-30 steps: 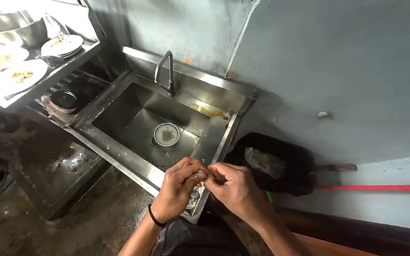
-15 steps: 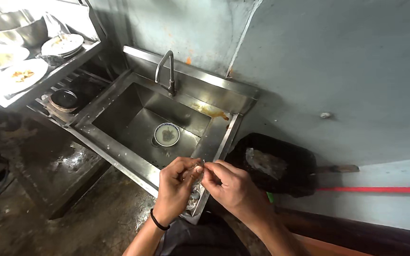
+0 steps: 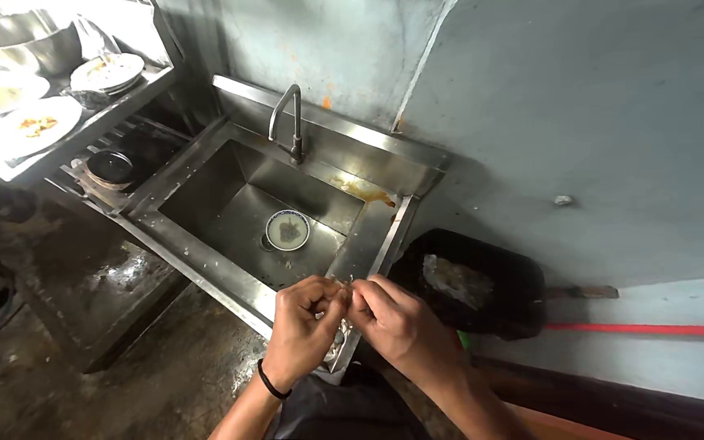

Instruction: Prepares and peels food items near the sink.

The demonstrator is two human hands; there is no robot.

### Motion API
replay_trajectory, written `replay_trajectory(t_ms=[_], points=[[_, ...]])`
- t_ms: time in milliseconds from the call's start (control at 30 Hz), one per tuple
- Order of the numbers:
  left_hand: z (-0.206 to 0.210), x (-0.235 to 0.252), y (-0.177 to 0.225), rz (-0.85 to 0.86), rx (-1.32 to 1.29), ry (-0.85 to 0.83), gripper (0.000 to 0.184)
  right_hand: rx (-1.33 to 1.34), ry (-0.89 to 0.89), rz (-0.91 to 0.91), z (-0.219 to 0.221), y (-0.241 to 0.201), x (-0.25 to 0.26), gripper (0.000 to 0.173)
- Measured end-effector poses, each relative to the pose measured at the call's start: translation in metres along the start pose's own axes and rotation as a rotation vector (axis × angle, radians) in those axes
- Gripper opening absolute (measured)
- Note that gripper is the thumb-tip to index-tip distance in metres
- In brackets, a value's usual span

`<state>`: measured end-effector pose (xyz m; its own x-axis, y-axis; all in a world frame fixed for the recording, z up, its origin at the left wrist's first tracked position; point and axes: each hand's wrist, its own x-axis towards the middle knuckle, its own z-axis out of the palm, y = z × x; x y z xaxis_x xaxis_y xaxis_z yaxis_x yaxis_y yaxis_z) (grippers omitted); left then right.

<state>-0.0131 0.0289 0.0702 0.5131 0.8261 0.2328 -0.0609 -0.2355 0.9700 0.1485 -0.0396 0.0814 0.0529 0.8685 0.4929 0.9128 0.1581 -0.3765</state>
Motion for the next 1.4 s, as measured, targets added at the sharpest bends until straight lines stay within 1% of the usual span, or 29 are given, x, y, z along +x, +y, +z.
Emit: replay_trajectory(t_ms=[67, 167, 300, 433, 600, 667, 733, 767, 833, 967, 1067, 1133, 1200, 1267, 1333, 1400], points=[[-0.001, 0.002, -0.001, -0.022, 0.008, 0.02, 0.012, -0.014, 0.004, 0.001, 0.0, -0.002, -0.001, 0.021], [-0.003, 0.003, 0.001, -0.04, 0.05, 0.027, 0.012, -0.031, 0.032, -0.06, 0.001, -0.003, 0.0, 0.024], [-0.005, 0.005, 0.001, 0.001, 0.113, -0.038, 0.01, -0.022, 0.024, -0.099, 0.001, -0.001, 0.001, 0.018], [-0.006, 0.007, -0.004, 0.003, 0.126, -0.064, 0.01, 0.074, 0.002, -0.051, 0.002, 0.005, 0.005, 0.014], [-0.006, 0.009, -0.005, -0.04, 0.013, -0.065, 0.013, 0.305, 0.003, 0.093, 0.002, 0.006, 0.007, 0.012], [-0.009, 0.01, -0.003, -0.078, 0.002, -0.057, 0.012, 0.321, 0.015, 0.101, 0.001, 0.004, 0.005, 0.013], [-0.011, 0.011, 0.001, -0.113, -0.018, -0.029, 0.007, 0.283, 0.022, 0.075, 0.0, 0.002, 0.004, 0.017], [-0.012, 0.011, 0.003, -0.117, -0.036, -0.022, 0.009, 0.258, 0.023, 0.065, 0.001, 0.0, 0.003, 0.019], [-0.012, 0.01, 0.004, -0.061, -0.018, -0.025, 0.015, 0.222, 0.037, 0.045, 0.002, -0.001, 0.003, 0.018], [-0.014, 0.01, -0.001, 0.095, 0.103, -0.033, 0.012, 0.212, 0.024, 0.036, 0.001, -0.002, 0.004, 0.015], [-0.013, 0.011, -0.003, 0.133, 0.143, -0.049, 0.009, 0.254, -0.004, 0.07, 0.0, -0.002, 0.005, 0.013], [-0.015, 0.011, -0.003, 0.138, 0.128, -0.075, 0.009, 0.364, -0.012, 0.122, 0.002, -0.003, 0.006, 0.009], [-0.018, 0.012, -0.003, 0.084, 0.036, -0.124, 0.01, 0.482, -0.023, 0.211, 0.003, -0.002, 0.007, 0.007], [-0.019, 0.011, -0.002, -0.034, -0.106, -0.143, 0.011, 0.532, -0.024, 0.277, 0.003, -0.004, 0.007, 0.005], [-0.017, 0.009, -0.001, -0.13, -0.207, -0.13, 0.013, 0.522, -0.014, 0.29, 0.002, -0.005, 0.007, 0.004], [-0.017, 0.008, -0.001, -0.168, -0.235, -0.117, 0.013, 0.448, 0.001, 0.247, 0.003, -0.007, 0.006, 0.005]])
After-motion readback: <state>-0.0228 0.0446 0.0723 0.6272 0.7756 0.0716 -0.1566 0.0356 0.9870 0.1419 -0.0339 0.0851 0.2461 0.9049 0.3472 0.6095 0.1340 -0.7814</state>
